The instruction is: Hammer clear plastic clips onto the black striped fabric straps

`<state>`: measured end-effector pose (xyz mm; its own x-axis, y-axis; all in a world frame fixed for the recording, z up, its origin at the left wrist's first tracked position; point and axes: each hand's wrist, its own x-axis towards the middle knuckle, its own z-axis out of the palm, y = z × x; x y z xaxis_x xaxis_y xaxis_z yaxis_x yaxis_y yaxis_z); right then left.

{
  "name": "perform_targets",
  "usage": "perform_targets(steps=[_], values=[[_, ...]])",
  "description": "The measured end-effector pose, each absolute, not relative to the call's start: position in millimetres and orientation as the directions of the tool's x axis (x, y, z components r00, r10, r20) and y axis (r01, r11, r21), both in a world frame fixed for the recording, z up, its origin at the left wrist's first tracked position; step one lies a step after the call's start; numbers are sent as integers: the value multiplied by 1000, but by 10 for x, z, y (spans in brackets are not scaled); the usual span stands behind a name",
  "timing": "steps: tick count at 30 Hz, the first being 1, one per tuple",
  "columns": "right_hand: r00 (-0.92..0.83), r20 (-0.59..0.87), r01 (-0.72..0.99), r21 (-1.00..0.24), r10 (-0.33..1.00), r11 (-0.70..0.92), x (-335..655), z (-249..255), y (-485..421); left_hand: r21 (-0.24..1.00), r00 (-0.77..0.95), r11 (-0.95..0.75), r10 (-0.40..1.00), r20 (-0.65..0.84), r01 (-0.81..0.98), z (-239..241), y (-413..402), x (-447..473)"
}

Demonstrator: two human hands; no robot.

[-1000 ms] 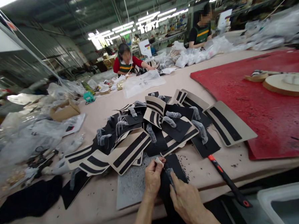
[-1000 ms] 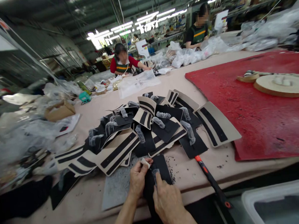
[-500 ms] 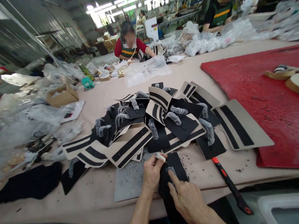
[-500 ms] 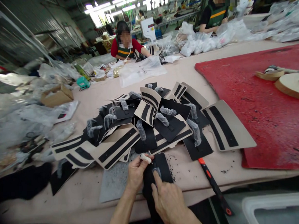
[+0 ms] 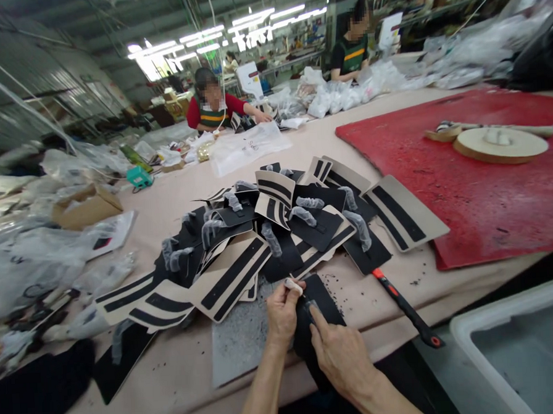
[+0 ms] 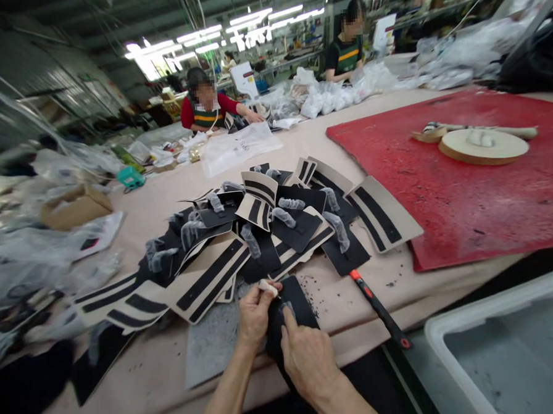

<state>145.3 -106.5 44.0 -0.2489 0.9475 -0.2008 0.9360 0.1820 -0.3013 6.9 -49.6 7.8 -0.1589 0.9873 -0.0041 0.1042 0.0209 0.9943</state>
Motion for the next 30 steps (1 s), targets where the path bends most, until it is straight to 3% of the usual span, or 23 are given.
perform_targets(steps=[11, 23, 27, 30], values=[[-100, -275, 956, -293, 956, 15, 1270, 596, -1112, 992, -77, 21, 997, -11, 123, 135, -444, 38], [-141, -233, 937, -344, 962, 54, 1289, 451, -1205, 990, -44, -62, 997, 68, 125, 27, -474, 56], [-214, -233, 883, -461, 949, 86, 1405, 521, -1181, 974, -47, -110, 991, 122, 200, 30, -493, 71], [-217, -133, 808, -581, 967, 101, 1675, 586, -1060, 954, -41, -139, 987, 156, 267, 48, -511, 75]])
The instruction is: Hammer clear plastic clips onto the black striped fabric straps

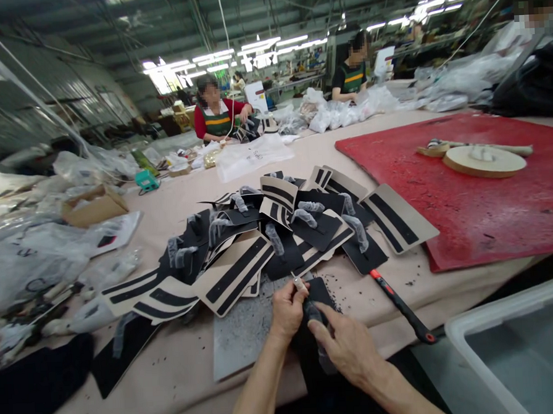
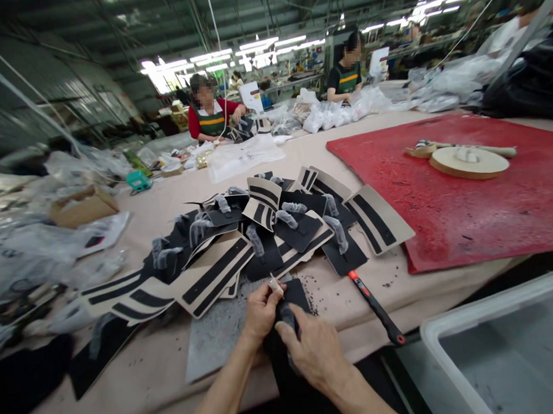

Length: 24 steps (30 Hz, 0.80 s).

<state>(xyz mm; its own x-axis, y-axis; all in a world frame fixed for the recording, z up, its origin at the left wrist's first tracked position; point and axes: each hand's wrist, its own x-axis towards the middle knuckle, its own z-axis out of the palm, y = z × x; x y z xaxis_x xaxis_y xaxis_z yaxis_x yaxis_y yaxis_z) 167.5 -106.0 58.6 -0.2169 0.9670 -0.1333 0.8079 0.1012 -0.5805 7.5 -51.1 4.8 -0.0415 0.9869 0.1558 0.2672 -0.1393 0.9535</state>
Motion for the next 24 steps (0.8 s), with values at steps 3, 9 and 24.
perform_targets(steps=[3, 9, 24], values=[[-55, 71, 858, -506, 996, 83, 2140, 552, -849, 925, -10, -179, 981, 194, 335, 69, -528, 70], [53, -14, 982, -183, 998, -55, 2976, 251, -571, 874, 67, -274, 960, 270, 402, 55, -543, 63], [140, -351, 821, -481, 926, -307, 3134, 463, -142, 878, 26, -262, 961, 274, 400, -68, -485, 43]])
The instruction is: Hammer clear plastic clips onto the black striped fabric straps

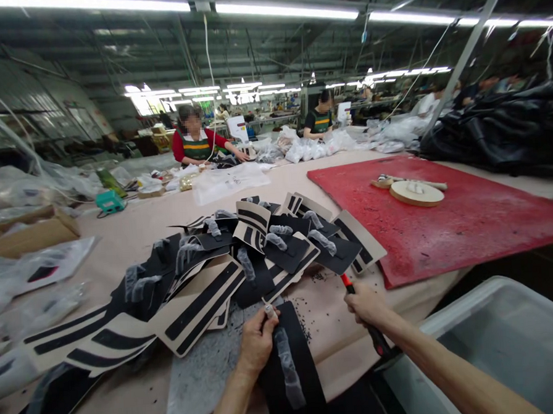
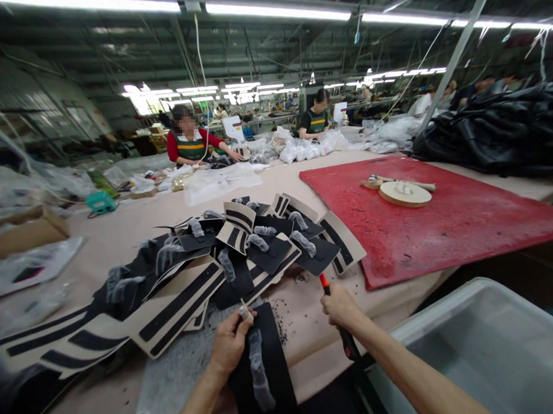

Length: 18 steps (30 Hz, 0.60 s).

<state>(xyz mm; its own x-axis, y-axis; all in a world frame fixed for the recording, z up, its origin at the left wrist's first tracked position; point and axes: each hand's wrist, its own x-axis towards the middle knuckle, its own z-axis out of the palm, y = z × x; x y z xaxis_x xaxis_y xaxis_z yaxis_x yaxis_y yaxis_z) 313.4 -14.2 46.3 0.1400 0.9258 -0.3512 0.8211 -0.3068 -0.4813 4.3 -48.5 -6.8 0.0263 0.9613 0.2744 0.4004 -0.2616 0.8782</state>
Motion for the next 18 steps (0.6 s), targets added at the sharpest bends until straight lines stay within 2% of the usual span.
perform_targets(steps=[7, 13, 15, 17, 18], values=[[351, -156, 884, -270, 923, -381, 3300, 416, -367, 893, 24, -246, 966, 257, 378, -11, -504, 49], [479, 65, 856, -259, 876, -448, 3415, 658, -342, 904, 18, -230, 971, 240, 360, 18, -497, 51], [508, 183, 824, -389, 841, -413, 3399, 805, -345, 905, 17, -227, 971, 237, 360, 34, -505, 55], [488, 263, 724, -655, 832, -217, 3313, 971, -403, 904, 23, -229, 971, 237, 361, 52, -516, 60], [446, 265, 619, -781, 855, -81, 3243, 1054, -455, 903, 27, -231, 971, 238, 363, 61, -520, 62]])
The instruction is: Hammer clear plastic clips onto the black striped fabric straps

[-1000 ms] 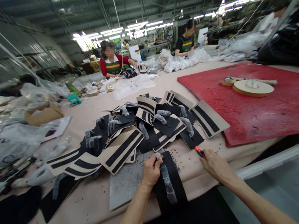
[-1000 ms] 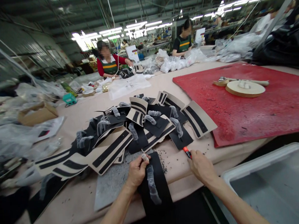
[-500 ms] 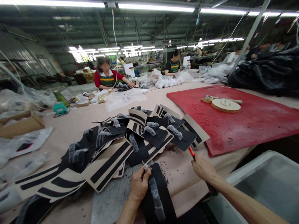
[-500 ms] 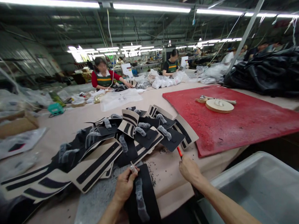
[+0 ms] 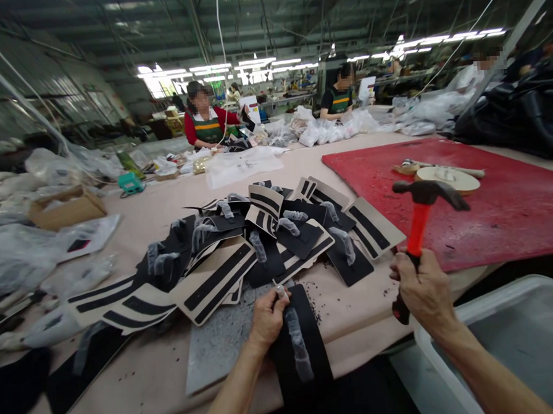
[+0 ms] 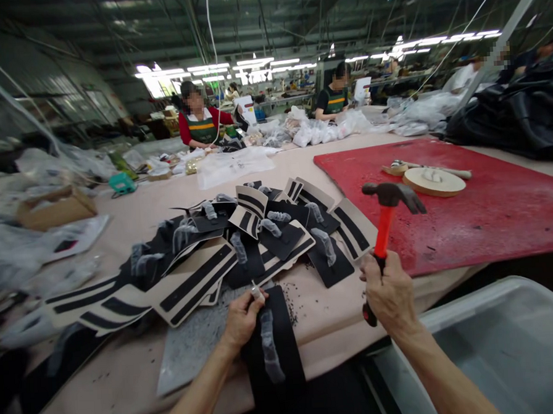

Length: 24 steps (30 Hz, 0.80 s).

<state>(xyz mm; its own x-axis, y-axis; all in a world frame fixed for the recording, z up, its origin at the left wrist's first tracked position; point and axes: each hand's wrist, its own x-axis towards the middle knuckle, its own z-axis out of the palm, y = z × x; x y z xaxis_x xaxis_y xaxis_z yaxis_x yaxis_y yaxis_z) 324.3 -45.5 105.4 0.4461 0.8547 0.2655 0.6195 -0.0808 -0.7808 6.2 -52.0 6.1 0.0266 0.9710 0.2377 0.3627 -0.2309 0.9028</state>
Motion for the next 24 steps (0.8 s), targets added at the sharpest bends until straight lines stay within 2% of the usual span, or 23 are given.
perform_targets(steps=[2, 4, 7, 10, 16, 19, 22, 24], values=[[294, 218, 378, -921, 931, 96, 3065, 1201, -591, 900, 38, -236, 970, 239, 366, 75, -524, 65], [133, 150, 303, -947, 980, 104, 2880, 1302, -728, 897, 48, -243, 969, 243, 369, 80, -523, 64], [-84, 63, 491, -866, 994, 97, 2670, 1356, -844, 890, 64, -249, 968, 243, 381, 67, -519, 55], [-242, -5, 646, -747, 970, 157, 2564, 1363, -848, 892, 78, -248, 968, 237, 378, 47, -524, 44], [-296, 83, 789, -540, 951, 293, 2513, 1380, -830, 872, 114, -280, 960, 256, 402, 77, -538, 57], [-319, 56, 837, -452, 946, 309, 2504, 1331, -825, 855, 142, -302, 953, 266, 421, 127, -520, 63], [-340, 22, 847, -427, 940, 316, 2488, 1322, -821, 851, 157, -309, 951, 267, 426, 162, -506, 59], [-331, 71, 838, -436, 941, 328, 2471, 1347, -833, 850, 159, -307, 951, 263, 428, 165, -508, 55]])
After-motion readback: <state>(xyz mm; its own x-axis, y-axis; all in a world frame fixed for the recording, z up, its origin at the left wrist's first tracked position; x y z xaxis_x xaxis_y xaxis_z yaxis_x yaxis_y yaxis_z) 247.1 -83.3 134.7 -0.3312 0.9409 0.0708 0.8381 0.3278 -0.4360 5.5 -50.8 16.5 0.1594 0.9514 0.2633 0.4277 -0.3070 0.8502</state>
